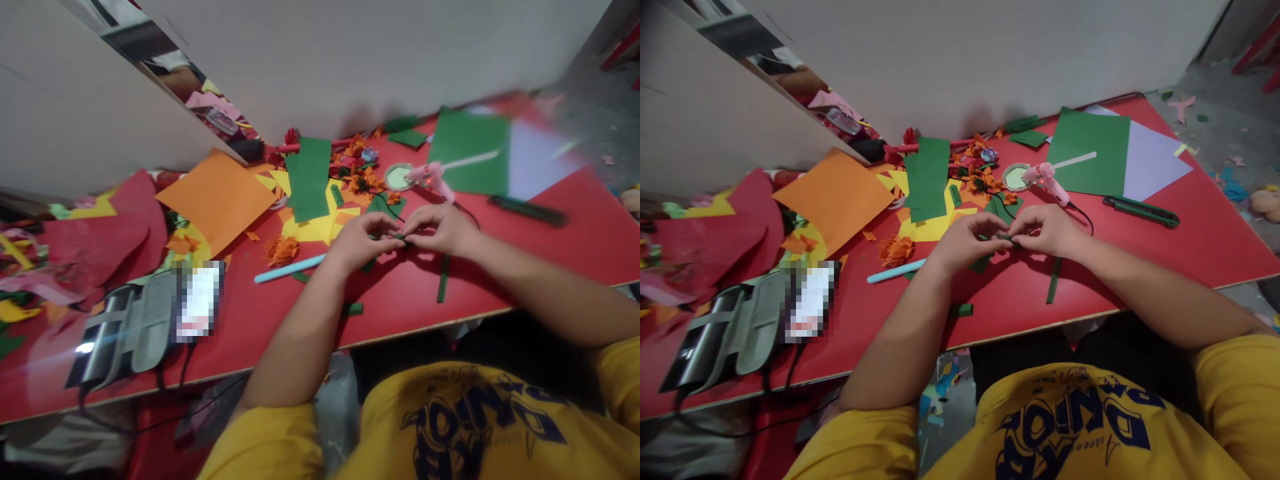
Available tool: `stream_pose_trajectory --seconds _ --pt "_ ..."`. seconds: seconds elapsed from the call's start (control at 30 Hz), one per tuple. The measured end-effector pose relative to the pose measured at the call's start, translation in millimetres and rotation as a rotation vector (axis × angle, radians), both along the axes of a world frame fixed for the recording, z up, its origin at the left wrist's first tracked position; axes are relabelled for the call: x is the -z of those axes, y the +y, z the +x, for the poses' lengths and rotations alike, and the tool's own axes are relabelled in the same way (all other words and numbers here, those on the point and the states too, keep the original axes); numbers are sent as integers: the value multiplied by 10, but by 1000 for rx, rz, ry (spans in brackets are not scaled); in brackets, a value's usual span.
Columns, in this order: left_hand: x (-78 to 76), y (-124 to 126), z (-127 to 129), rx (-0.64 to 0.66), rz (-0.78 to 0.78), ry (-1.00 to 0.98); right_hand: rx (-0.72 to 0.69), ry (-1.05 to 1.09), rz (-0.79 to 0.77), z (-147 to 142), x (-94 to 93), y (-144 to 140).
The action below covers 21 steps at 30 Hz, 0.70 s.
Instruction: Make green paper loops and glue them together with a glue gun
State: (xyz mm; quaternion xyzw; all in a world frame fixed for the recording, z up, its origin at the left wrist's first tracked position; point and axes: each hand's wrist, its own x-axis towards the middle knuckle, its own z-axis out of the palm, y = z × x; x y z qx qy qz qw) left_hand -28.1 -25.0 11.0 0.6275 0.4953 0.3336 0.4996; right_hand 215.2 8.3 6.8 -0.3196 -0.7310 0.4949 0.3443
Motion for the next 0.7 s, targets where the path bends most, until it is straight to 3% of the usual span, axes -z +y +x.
stream_pose_trajectory --seconds 0.23,0.47,0.7 --pt "-31 -58 31 -42 139 212 -18 -51 166 -19 4 -14" --pt "-48 -70 84 -127 246 113 21 -5 162 20 -43 13" --pt "-14 -82 95 -126 62 42 7 7 74 -4 15 30"
